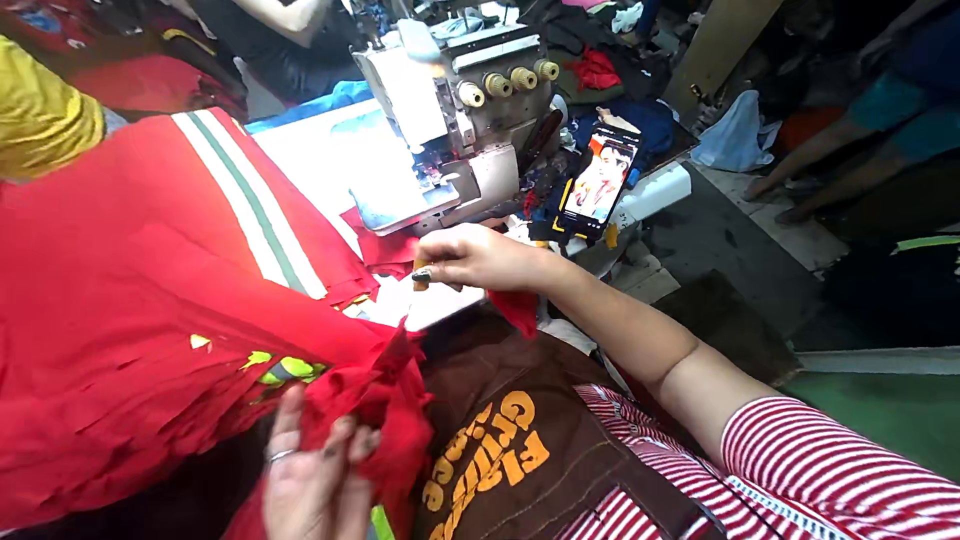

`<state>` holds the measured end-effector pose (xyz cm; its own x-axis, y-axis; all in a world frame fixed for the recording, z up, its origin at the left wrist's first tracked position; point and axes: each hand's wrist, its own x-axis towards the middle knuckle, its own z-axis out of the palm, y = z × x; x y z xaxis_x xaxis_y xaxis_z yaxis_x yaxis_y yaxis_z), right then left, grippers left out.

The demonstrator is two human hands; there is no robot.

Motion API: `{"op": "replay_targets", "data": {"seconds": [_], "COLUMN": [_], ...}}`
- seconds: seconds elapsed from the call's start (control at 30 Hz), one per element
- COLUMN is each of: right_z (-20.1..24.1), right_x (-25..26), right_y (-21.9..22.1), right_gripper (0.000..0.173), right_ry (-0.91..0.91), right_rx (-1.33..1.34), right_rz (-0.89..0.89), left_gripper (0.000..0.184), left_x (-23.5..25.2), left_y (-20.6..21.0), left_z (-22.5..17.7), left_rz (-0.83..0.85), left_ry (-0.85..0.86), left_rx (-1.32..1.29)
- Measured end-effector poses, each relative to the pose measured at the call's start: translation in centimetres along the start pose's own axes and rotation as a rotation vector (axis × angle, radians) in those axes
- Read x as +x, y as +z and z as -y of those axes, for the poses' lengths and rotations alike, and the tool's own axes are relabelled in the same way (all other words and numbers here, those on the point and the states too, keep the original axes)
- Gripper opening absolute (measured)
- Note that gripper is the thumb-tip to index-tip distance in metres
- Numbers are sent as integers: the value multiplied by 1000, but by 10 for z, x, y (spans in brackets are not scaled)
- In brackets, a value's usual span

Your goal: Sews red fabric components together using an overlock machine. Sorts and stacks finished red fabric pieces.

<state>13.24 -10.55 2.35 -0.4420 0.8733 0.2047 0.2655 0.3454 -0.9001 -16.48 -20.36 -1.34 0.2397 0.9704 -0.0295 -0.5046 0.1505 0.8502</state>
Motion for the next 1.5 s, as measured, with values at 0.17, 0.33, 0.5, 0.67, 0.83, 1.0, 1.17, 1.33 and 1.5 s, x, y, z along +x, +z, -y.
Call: {"op": "replay_targets", "data": {"seconds": [0.17, 0.33, 0.5, 0.67, 0.83, 1.0, 1.17, 1.33, 1.5], "right_z": [49, 41, 35, 31, 38, 33, 30, 7, 31], "right_x": [-21, -52, -58, -45, -41, -43, -44, -50, -46], "right_y": [63, 96, 69, 56, 58, 83, 64, 46, 68], "right_gripper": [22, 17, 19, 34, 59, 50, 51, 13, 17], "right_ry": [-3, -158, -165, -116, 29, -119, -118, -232, -297], "right_rx": [-312, -387, -222, 238, 15, -310, -189, -369, -318], "right_rz": [211, 391, 394, 316, 229, 135, 34, 174, 450], "left_gripper": [36, 43, 33, 43, 49, 66, 37, 28, 49], "left_x": [9, 15, 14, 12, 9, 11, 14, 7, 9], "left_y": [29, 40, 17, 26, 36, 50, 16, -9, 23], "left_z": [41, 34, 18, 23, 34, 44, 24, -12, 6], "left_rz": [-103, -199, -216, -198, -186, -221, -282, -272, -96], "left_ry": [-86, -143, 44, 12, -35, -47, 175, 409, 131], "left_rx": [-194, -215, -278, -64, -3, 38, -95, -192, 352]}}
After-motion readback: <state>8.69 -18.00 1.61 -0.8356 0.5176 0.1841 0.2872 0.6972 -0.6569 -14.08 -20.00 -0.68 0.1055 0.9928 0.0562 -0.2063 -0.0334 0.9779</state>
